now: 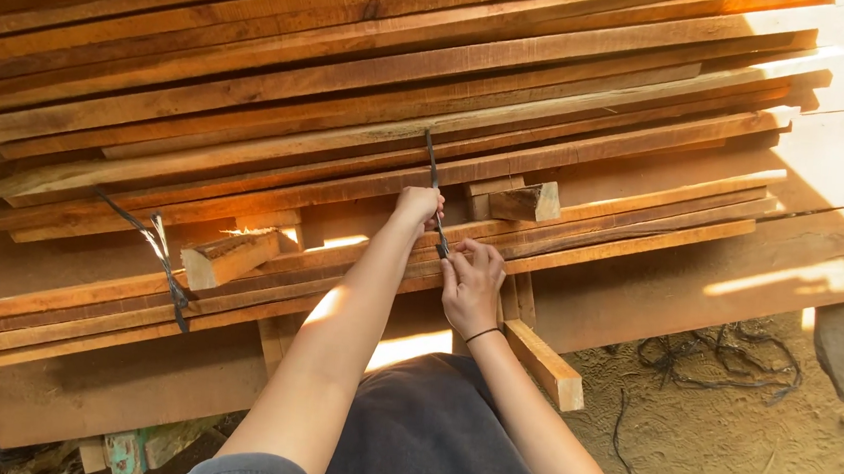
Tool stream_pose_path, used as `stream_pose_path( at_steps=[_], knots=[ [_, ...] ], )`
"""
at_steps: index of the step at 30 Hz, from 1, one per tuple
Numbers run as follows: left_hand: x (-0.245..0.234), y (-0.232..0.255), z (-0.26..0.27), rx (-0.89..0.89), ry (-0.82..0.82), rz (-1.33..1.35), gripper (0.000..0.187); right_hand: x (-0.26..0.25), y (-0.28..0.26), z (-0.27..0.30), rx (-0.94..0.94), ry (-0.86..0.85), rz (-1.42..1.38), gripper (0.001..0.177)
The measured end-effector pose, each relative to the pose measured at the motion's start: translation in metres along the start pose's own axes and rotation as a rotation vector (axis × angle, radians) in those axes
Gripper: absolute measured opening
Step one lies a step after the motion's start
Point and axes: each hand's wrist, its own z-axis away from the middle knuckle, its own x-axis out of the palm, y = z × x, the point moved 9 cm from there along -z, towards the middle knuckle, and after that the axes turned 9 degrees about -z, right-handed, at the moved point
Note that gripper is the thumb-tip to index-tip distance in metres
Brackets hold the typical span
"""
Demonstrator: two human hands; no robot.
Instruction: Organizing and bundling thin wooden planks in a woodworking shop.
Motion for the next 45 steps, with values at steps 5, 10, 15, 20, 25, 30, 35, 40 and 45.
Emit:
stream_pose_path(
  at_steps=[5,10,15,20,25,30,35,40,45],
  knots=[
    [-0.004,0.040,0.053,-0.060,-0.106,0.098,0.020,0.007,0.006,-0.015,-0.092,0.010,-0.106,0.020],
    [0.006,0.057,0.076,0.009,-0.227,0.103,0.024,0.027,0.036,-0.016,0.104,0.041,-0.457,0.024],
    [0.018,0.030,0.033,-0.153,-0.323,0.183,0.017,0.014,0.011,-0.006,-0.031,0.005,-0.115,0.019],
    [0.013,0.026,0.042,-0.172,-0.325,0.235,0.022,0.008,-0.005,-0.015,-0.146,0.025,-0.205,0.015],
    [-0.019,0.025,0.046,-0.064,-0.252,0.274,0.026,-0.003,-0.015,-0.037,-0.055,0.140,-0.492,0.020],
    [-0.055,0.043,0.085,0.058,-0.307,0.162,0.029,0.024,0.025,-0.061,0.291,0.091,-0.649,0.017],
    [-0.066,0.079,0.117,0.272,-0.213,-0.068,0.026,0.044,0.057,-0.076,0.507,-0.081,-0.542,0.015],
    [-0.050,0.094,0.106,0.487,-0.198,-0.180,0.022,0.054,0.060,-0.086,0.313,-0.247,-0.131,0.027],
    [-0.037,0.096,0.136,0.628,-0.525,-0.266,0.037,0.058,0.058,-0.090,0.242,-0.241,-0.073,0.020]
  ],
)
